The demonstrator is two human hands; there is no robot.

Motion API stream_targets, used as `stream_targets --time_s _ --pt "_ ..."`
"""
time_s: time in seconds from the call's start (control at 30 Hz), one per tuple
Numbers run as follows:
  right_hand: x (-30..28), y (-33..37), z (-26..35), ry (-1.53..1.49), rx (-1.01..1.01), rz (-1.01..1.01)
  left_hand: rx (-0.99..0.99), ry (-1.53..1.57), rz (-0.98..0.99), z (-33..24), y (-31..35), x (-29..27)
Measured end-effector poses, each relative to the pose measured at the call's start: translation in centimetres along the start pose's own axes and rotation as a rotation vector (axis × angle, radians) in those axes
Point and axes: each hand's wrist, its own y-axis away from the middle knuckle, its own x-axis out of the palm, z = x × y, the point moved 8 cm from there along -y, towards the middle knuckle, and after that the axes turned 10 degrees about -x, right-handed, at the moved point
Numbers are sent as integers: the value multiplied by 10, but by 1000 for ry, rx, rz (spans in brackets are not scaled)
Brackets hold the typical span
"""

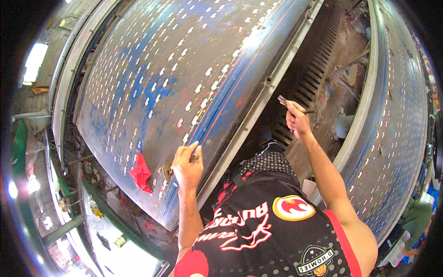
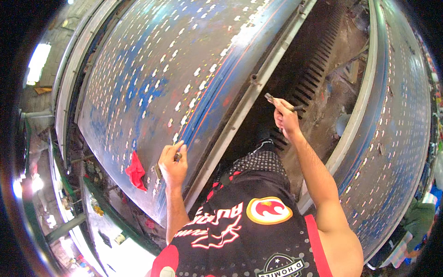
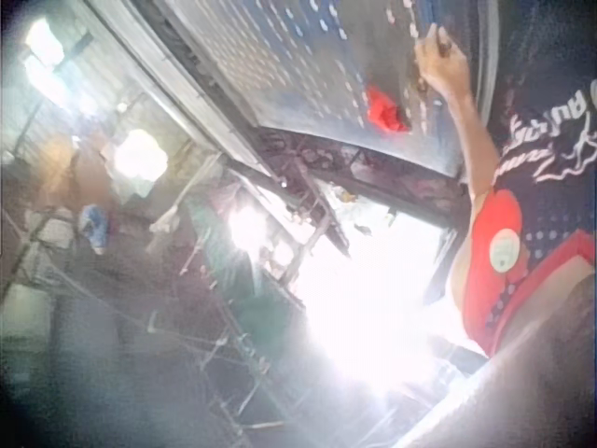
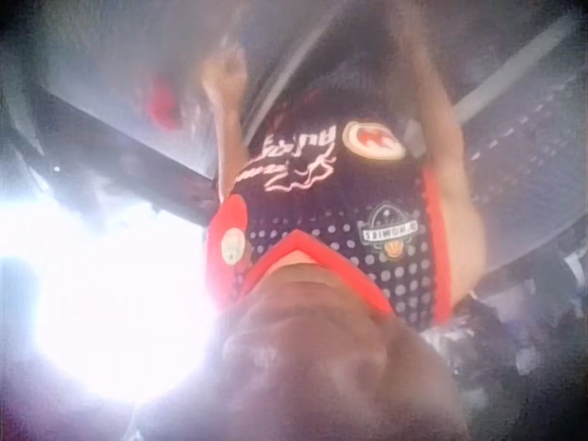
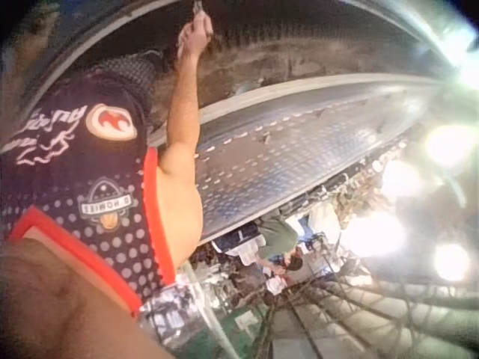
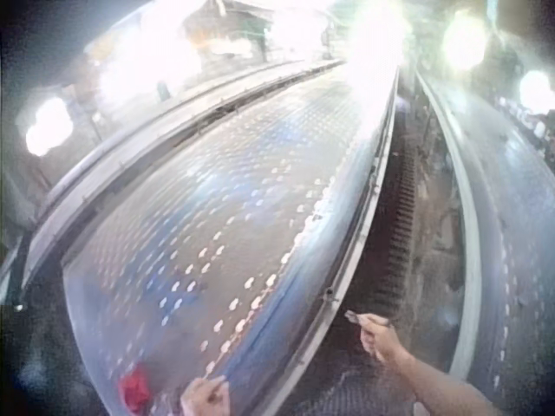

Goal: The person uses a wrench to tighten bolts on a large curved metal panel in a workshop. They repeatedly position the wrench and turn it to secure fasteners along the panel's edge.

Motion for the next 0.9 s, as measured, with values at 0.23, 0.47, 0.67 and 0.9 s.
stream_targets --time_s 0.23,0.47,0.67,0.9 --pt "-8 -42 -14 -412 298 257 100 126 296 -161 -62 94" --pt "2 -50 -19 -711 465 373 106 160 411 -182 -98 166" --pt "-3 -55 -17 -886 728 439 76 116 438 -197 -129 201" --pt "-11 -62 -5 -744 812 505 65 39 461 -195 -142 211"
